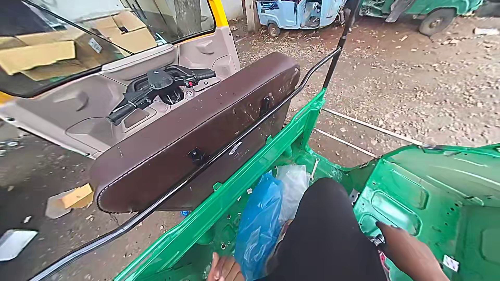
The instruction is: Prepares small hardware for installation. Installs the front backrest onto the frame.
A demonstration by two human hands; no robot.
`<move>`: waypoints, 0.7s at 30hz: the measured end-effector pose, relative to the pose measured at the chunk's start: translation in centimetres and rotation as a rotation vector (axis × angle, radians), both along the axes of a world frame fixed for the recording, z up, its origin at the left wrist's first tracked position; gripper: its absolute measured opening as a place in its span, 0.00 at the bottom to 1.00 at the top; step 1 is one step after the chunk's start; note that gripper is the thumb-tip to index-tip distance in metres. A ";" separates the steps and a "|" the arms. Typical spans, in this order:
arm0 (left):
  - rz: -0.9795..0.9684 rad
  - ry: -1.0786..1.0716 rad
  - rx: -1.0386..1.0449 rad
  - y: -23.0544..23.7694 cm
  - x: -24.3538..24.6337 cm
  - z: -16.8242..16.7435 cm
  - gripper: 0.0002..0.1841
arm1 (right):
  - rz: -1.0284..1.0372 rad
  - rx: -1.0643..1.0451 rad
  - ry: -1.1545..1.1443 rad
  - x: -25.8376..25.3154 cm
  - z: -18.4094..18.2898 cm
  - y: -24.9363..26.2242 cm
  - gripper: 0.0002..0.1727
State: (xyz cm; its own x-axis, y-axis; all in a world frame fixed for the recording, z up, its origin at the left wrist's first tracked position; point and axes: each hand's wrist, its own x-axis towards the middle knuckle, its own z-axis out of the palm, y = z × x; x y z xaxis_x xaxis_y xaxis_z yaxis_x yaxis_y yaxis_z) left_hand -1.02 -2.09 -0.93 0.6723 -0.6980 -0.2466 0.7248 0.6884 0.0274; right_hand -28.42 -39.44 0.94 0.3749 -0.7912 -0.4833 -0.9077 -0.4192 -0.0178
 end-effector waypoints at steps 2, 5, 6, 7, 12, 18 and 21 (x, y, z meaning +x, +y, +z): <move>-0.065 0.072 -0.130 -2.8 -1.0 -0.8 0.31 | 0.115 -0.176 -0.421 4.0 3.9 2.4 0.30; -0.043 0.044 -0.111 -4.3 -2.1 -1.5 0.24 | 0.423 -0.132 -0.963 10.6 6.0 7.6 0.19; -0.031 0.014 -0.050 -3.9 -2.4 -1.8 0.24 | 0.495 0.023 -1.097 12.8 5.6 10.1 0.16; -0.024 -0.017 0.005 -3.0 -2.5 -2.0 0.24 | 0.540 0.185 -1.175 14.7 4.9 12.8 0.13; 0.056 -0.061 0.000 -1.1 -1.8 -4.1 0.32 | 0.644 0.483 -1.136 20.9 0.0 20.0 0.09; 0.049 -0.140 0.079 0.7 -1.3 -6.4 0.37 | 0.668 0.489 -1.095 21.4 -4.0 22.0 0.08; 0.032 -0.191 0.061 0.2 -0.8 -7.0 0.38 | 0.701 0.521 -1.022 21.9 -5.0 21.4 0.09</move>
State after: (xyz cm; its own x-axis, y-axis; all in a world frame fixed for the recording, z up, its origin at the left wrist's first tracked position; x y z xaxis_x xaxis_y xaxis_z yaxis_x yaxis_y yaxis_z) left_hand -1.82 -1.89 -7.97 0.7324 -0.6634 -0.1535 0.6804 0.7038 0.2045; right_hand -6.54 -18.03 -4.03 0.9929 -0.0959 0.0708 0.0101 -0.5237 -0.8519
